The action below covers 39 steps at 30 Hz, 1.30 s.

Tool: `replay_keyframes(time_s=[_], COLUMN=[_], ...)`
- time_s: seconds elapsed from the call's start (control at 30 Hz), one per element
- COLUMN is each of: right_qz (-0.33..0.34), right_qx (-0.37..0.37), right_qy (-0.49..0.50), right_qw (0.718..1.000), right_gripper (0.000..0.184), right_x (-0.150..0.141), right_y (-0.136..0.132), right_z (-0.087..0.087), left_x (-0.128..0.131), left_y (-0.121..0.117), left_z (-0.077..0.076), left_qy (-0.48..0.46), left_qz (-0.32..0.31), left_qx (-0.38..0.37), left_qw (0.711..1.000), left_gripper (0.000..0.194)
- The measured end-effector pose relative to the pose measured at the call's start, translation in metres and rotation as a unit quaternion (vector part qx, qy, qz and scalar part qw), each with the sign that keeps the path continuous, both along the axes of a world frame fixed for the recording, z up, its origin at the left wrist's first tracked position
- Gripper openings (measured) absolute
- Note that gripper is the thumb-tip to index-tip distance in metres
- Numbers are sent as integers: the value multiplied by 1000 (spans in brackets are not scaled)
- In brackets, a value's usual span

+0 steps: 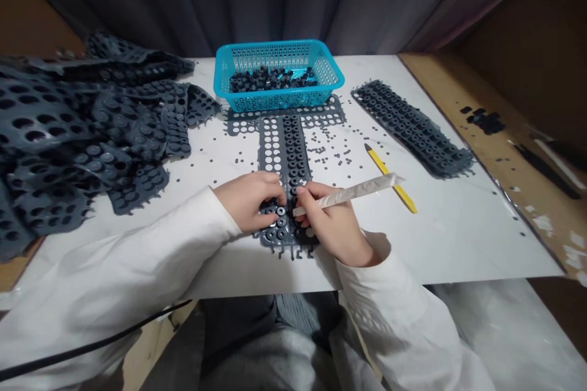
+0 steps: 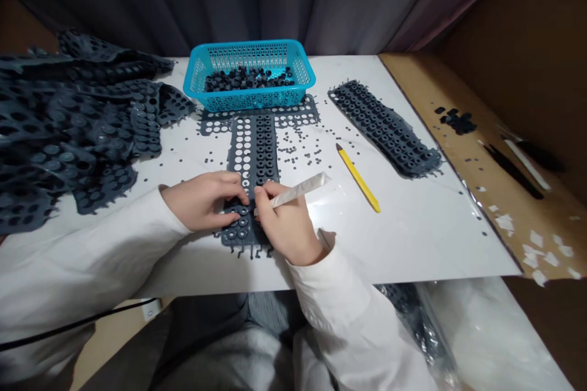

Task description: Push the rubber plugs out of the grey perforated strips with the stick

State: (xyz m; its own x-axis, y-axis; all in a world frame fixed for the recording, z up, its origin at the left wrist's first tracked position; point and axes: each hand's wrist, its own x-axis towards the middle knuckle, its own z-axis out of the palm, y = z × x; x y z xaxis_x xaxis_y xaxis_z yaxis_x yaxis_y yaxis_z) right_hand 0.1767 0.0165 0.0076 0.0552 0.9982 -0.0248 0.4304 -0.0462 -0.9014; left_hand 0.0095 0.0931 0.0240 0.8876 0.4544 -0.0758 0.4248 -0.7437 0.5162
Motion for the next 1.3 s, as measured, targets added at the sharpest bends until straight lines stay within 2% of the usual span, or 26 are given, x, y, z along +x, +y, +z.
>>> replay_keyframes(time_s=[0.23, 0.37, 0.5, 0.63, 0.77, 0.97, 1.07, 1.3], right_qz=[11, 20, 30, 42, 31, 21, 22, 20], right_qx=[3, -13, -27, -17, -6, -16, -21, -19], right_qy=[-51, -129, -243, -296, -283, -235, -225, -206], right_qw=[999, 991, 969, 954, 958, 972, 974, 978], right_gripper=[31, 29, 27, 27, 28, 29, 29, 30], right_x=[-3, -8, -17, -21, -20, -18, -17, -18], right_y=[1, 5, 10, 11, 8, 5, 4, 4], right_z=[1, 10, 23, 27, 24, 21, 22, 21], left_x=[10, 14, 12, 6, 0, -7, -8, -7], left_y=[1, 2, 6, 7, 2, -10, -12, -11], left_z=[6, 4, -4, -15, -25, -35, -36, -33], left_qy=[54, 65, 28, -55, -130, -173, -176, -145], left_qz=[-10, -23, -31, -38, -29, 62, 88, 60], left_qx=[12, 27, 20, -4, -5, -20, -25, -18], left_qw=[998, 997, 999, 998, 991, 983, 980, 987], left_gripper=[17, 14, 10, 3, 9, 8, 7, 4])
